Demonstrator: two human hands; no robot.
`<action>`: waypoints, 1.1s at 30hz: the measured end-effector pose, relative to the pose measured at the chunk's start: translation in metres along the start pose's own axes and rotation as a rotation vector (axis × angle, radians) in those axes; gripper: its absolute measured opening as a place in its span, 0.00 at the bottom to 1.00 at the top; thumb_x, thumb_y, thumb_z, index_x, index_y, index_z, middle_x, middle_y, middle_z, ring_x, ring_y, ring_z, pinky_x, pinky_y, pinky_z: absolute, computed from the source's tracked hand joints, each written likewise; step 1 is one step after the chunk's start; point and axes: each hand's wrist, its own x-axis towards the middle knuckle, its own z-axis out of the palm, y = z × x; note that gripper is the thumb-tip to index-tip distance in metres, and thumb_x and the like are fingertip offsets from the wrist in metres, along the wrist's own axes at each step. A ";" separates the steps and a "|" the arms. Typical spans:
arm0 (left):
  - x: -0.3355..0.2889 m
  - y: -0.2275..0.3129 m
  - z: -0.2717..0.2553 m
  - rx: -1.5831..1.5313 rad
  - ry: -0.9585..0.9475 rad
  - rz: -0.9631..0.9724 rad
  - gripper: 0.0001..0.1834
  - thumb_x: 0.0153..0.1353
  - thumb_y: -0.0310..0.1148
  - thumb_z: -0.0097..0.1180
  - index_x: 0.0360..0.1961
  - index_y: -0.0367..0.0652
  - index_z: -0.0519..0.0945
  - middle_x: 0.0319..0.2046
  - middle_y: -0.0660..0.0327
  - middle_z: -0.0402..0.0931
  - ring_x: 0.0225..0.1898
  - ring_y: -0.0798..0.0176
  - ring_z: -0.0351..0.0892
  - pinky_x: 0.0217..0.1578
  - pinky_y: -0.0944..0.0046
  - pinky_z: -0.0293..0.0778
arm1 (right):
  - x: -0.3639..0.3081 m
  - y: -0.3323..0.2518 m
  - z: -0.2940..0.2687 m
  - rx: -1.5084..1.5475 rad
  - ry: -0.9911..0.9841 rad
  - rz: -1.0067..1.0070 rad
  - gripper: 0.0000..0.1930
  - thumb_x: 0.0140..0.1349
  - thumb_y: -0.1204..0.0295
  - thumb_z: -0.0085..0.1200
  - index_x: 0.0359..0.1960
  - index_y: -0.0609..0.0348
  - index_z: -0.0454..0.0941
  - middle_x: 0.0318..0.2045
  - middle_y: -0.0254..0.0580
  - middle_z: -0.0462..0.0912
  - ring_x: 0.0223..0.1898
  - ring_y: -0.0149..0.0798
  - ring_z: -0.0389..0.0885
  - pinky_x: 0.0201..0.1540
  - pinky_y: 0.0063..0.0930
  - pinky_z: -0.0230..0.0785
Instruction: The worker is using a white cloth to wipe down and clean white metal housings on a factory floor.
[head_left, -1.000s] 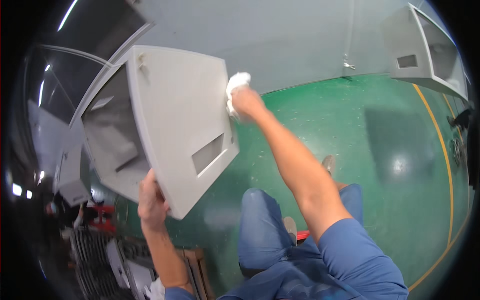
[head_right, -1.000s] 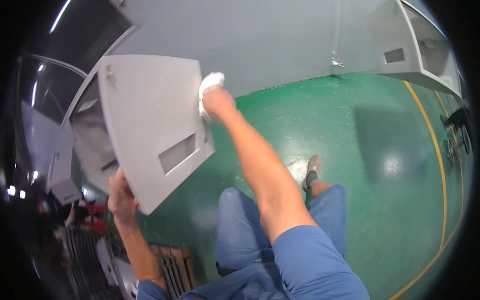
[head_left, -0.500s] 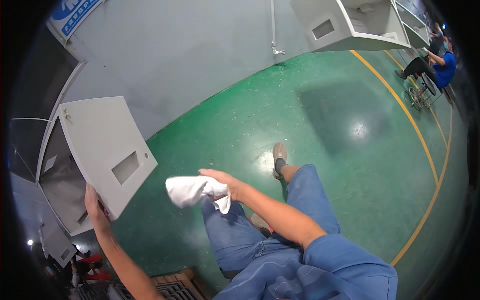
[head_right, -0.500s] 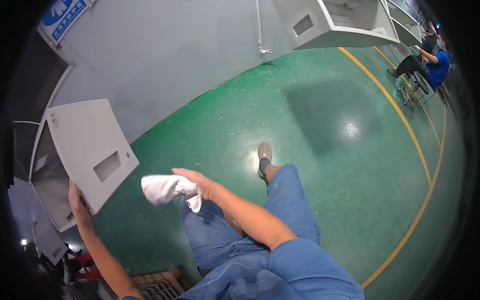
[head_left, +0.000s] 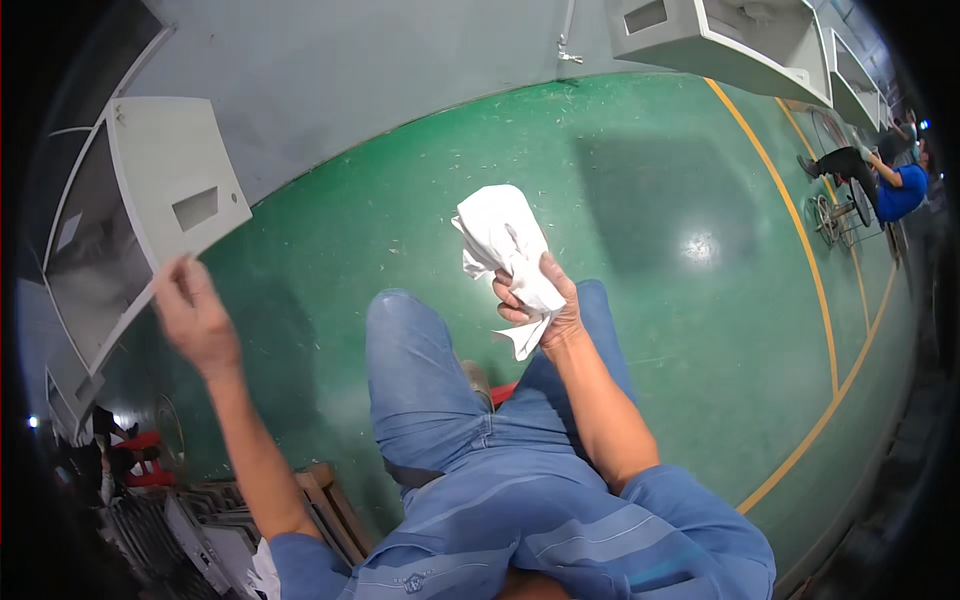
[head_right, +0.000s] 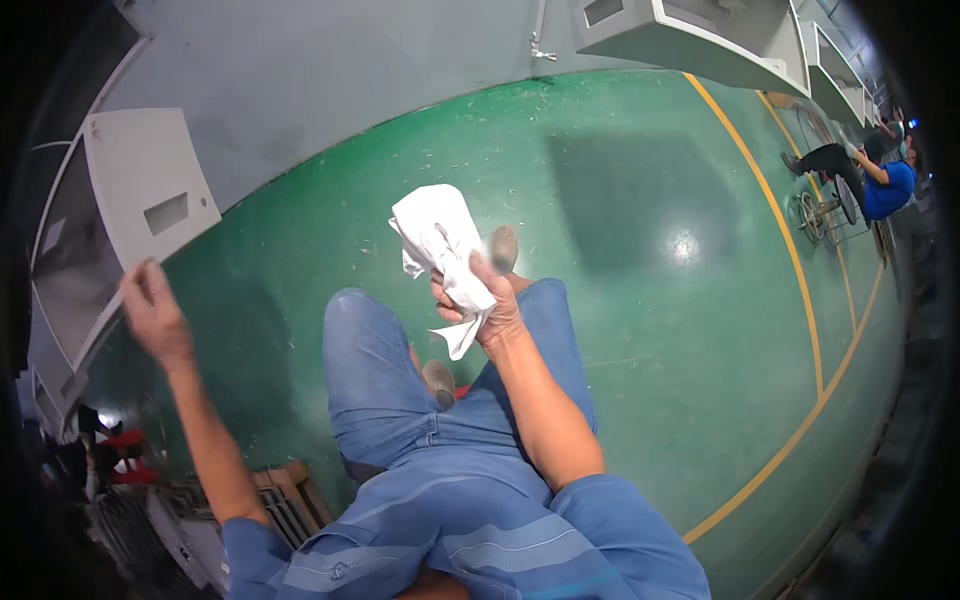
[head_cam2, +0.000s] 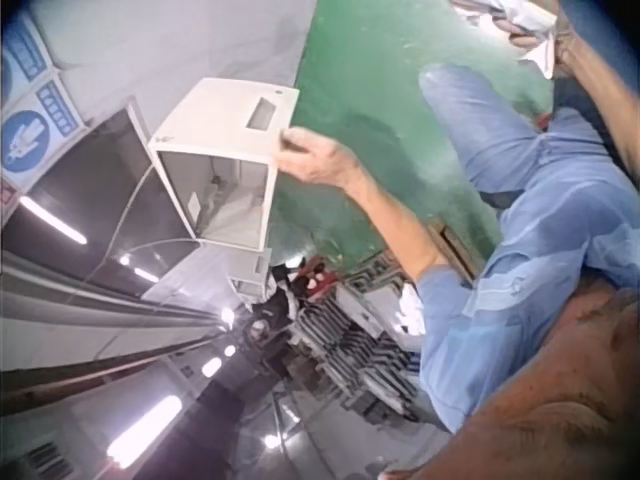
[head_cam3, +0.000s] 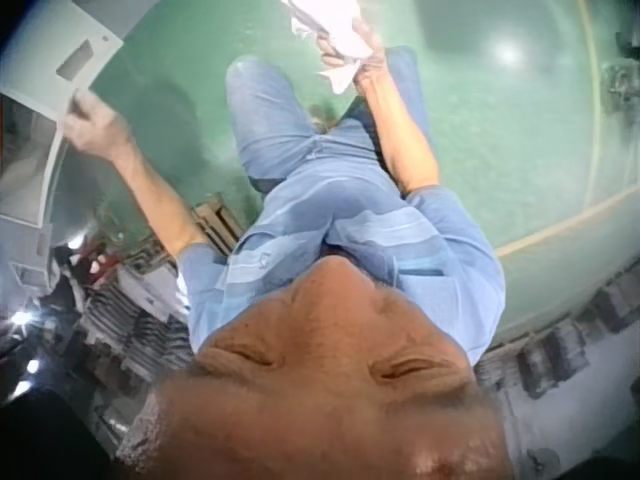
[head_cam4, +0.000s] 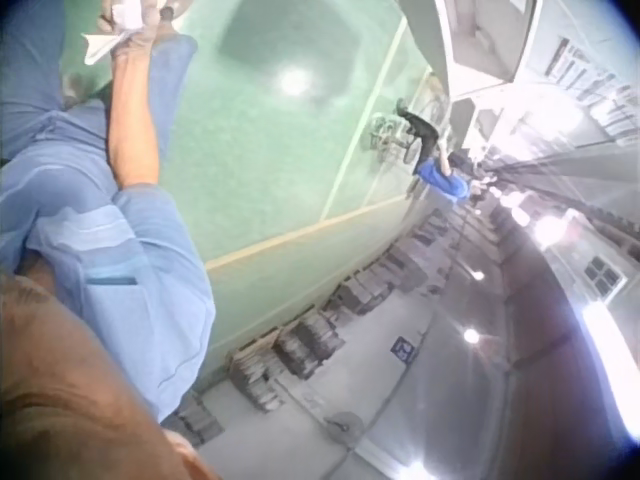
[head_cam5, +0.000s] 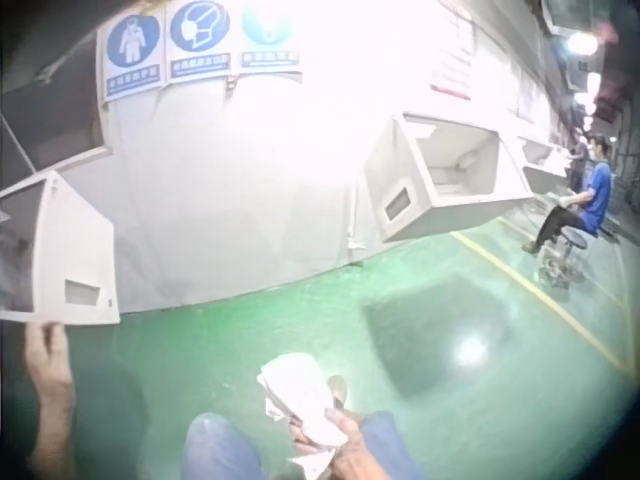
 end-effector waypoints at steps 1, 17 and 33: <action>-0.022 0.030 0.016 -0.046 -0.126 0.069 0.09 0.66 0.32 0.50 0.42 0.37 0.75 0.40 0.55 0.73 0.41 0.54 0.74 0.46 0.61 0.69 | -0.003 -0.001 0.001 -0.092 0.021 -0.036 0.28 0.60 0.54 0.55 0.54 0.63 0.67 0.32 0.47 0.74 0.26 0.38 0.72 0.17 0.24 0.65; -0.225 0.101 0.117 -1.897 -1.147 -1.117 0.34 0.58 0.59 0.56 0.57 0.47 0.68 0.42 0.67 0.73 0.38 0.67 0.71 0.45 0.62 0.68 | -0.029 0.021 -0.003 -0.096 -0.107 0.177 0.25 0.70 0.57 0.37 0.55 0.67 0.68 0.43 0.56 0.78 0.33 0.47 0.82 0.29 0.37 0.79; -0.220 0.116 0.117 -1.478 -0.824 -1.174 0.24 0.65 0.43 0.52 0.55 0.36 0.72 0.45 0.59 0.77 0.45 0.66 0.78 0.45 0.66 0.74 | -0.037 0.036 -0.004 -0.930 0.186 0.177 0.21 0.68 0.68 0.43 0.60 0.64 0.64 0.49 0.38 0.75 0.48 0.30 0.74 0.49 0.26 0.68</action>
